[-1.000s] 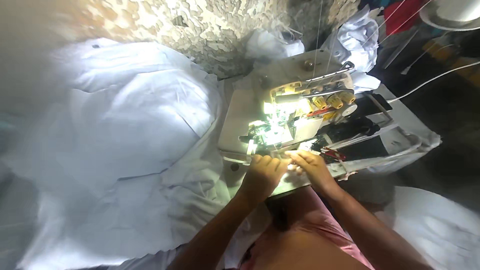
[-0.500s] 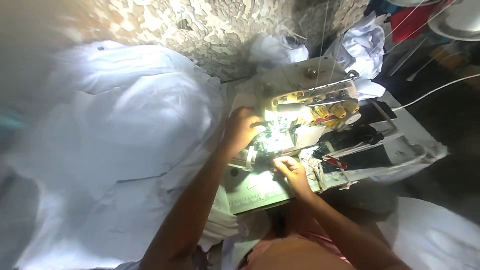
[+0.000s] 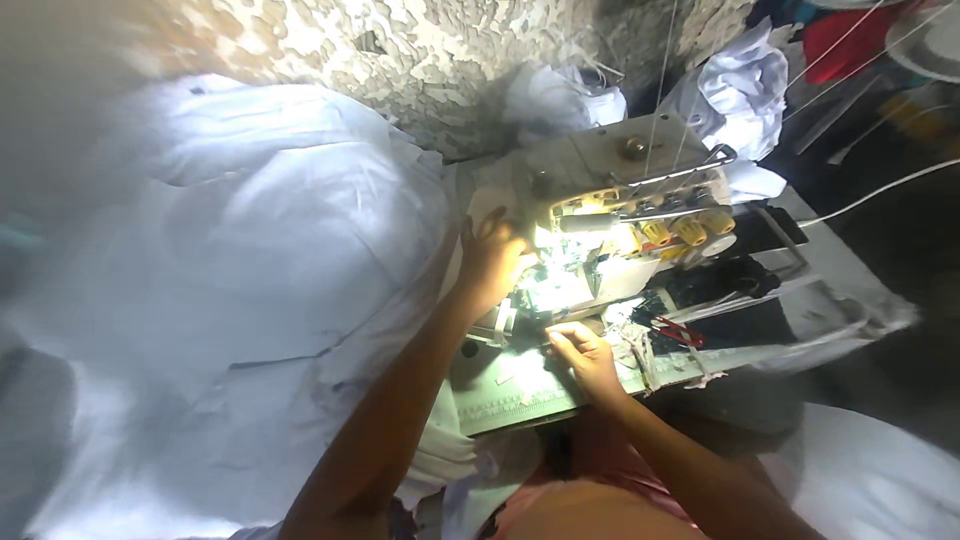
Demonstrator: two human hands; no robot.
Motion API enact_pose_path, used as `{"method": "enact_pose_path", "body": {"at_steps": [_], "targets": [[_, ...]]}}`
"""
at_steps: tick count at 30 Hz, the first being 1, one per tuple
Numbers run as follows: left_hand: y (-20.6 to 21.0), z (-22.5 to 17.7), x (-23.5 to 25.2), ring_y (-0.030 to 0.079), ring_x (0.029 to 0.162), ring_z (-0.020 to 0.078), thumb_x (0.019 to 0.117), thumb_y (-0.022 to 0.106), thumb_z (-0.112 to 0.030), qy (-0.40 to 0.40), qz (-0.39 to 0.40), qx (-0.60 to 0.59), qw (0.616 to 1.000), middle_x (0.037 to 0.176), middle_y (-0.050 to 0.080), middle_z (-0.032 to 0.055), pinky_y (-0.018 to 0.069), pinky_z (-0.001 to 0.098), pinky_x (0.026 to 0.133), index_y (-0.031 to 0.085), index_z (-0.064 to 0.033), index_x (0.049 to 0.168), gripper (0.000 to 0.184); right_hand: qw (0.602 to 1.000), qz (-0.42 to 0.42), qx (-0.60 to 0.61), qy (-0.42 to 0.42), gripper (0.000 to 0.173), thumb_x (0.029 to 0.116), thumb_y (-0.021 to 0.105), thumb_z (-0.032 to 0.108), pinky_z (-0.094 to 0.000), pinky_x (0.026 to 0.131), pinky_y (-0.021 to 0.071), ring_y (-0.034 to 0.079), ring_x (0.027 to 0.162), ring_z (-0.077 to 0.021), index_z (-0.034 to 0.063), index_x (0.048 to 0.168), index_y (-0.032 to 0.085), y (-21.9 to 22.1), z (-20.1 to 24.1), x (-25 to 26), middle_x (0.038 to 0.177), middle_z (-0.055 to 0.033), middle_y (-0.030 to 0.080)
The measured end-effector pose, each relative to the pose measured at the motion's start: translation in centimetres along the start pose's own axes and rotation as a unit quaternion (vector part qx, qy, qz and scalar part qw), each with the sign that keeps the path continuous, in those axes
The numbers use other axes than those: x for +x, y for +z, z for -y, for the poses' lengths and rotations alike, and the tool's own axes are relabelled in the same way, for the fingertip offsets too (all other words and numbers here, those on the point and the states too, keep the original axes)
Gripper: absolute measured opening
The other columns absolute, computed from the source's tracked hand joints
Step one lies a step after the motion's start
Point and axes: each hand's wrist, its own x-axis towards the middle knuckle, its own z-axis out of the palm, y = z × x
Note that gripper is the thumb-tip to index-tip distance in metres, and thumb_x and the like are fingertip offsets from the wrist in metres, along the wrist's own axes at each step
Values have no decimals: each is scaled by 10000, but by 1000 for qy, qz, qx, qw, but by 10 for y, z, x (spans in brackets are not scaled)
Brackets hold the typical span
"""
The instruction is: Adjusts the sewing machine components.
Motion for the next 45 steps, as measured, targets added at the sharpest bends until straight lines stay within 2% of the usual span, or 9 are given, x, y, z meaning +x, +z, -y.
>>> {"method": "enact_pose_path", "body": {"at_steps": [6, 12, 16, 23, 27, 30, 34, 38, 45], "targets": [[0, -1, 10, 313, 1500, 440, 1007, 634, -197, 14, 42, 63, 997, 1400, 611, 190, 94, 768, 1145, 732, -18, 1148, 247, 1000, 7, 1, -4, 132, 983, 584, 4, -181, 722, 576, 666, 744, -9, -41, 1039, 695, 0, -2, 0, 878, -6, 717], [-11, 6, 20, 272, 1526, 399, 1030, 554, -95, -9, 74, 132, 988, 1419, 594, 153, 26, 734, 1179, 651, -66, 1316, 303, 1000, 8, -5, -11, 135, 985, 584, 8, -182, 726, 579, 669, 744, -13, -41, 1041, 697, 0, -3, 0, 875, -7, 717], [-14, 26, 23, 342, 1474, 466, 1032, 564, -123, -32, -2, 119, 992, 1321, 635, 223, 120, 773, 1144, 691, 26, 1154, 231, 1000, 7, -6, -13, 135, 987, 586, 15, -176, 715, 574, 664, 736, -8, -38, 1041, 698, 0, -3, 0, 875, -2, 717], [-37, 45, 20, 356, 1473, 438, 1105, 425, -231, -204, -43, 52, 977, 1374, 591, 257, 106, 722, 1171, 633, 34, 1243, 364, 1000, 7, -13, -15, 139, 984, 585, 10, -183, 718, 578, 666, 736, -14, -45, 1049, 695, 0, -2, 0, 877, -10, 715], [-41, 53, 10, 413, 1425, 456, 1106, 409, -250, -183, -62, 24, 981, 1283, 637, 268, 138, 727, 1153, 676, 62, 1141, 413, 1000, 9, -17, -21, 141, 984, 585, 15, -187, 723, 581, 668, 747, -15, -46, 1047, 694, 0, -3, 0, 896, -12, 716], [-37, 46, 4, 431, 1408, 452, 1017, 617, -218, -114, -38, -29, 992, 1316, 643, 220, 170, 758, 1129, 750, -20, 1089, 249, 1000, 6, -12, -20, 142, 983, 581, 9, -190, 723, 583, 669, 745, -16, -45, 1048, 695, 0, -3, -1, 895, -11, 715], [-26, 18, 6, 305, 1497, 431, 940, 727, -256, -101, 64, -76, 990, 1517, 500, 194, 185, 749, 1139, 736, -141, 1221, 303, 1000, 2, -14, -15, 136, 982, 580, 0, -189, 729, 585, 671, 755, -16, -45, 1048, 690, 1, -1, 0, 903, -8, 714], [-20, -10, 16, 35, 1565, 452, 958, 724, -278, -158, 151, -96, 971, 1665, 262, 208, -23, 802, 1119, 652, -80, 1357, 451, 999, 2, -29, -17, 131, 980, 572, 2, -187, 720, 580, 667, 749, -6, -32, 1042, 683, 1, 0, 0, 887, 14, 712], [-11, -13, 26, 10, 1572, 435, 979, 697, -284, -165, 168, -72, 969, 1679, 246, 180, -75, 784, 1125, 620, -97, 1404, 471, 999, 1, -40, -9, 131, 982, 561, 3, -187, 700, 574, 660, 722, -7, -10, 1043, 676, 1, 0, -1, 860, 35, 706]]}}
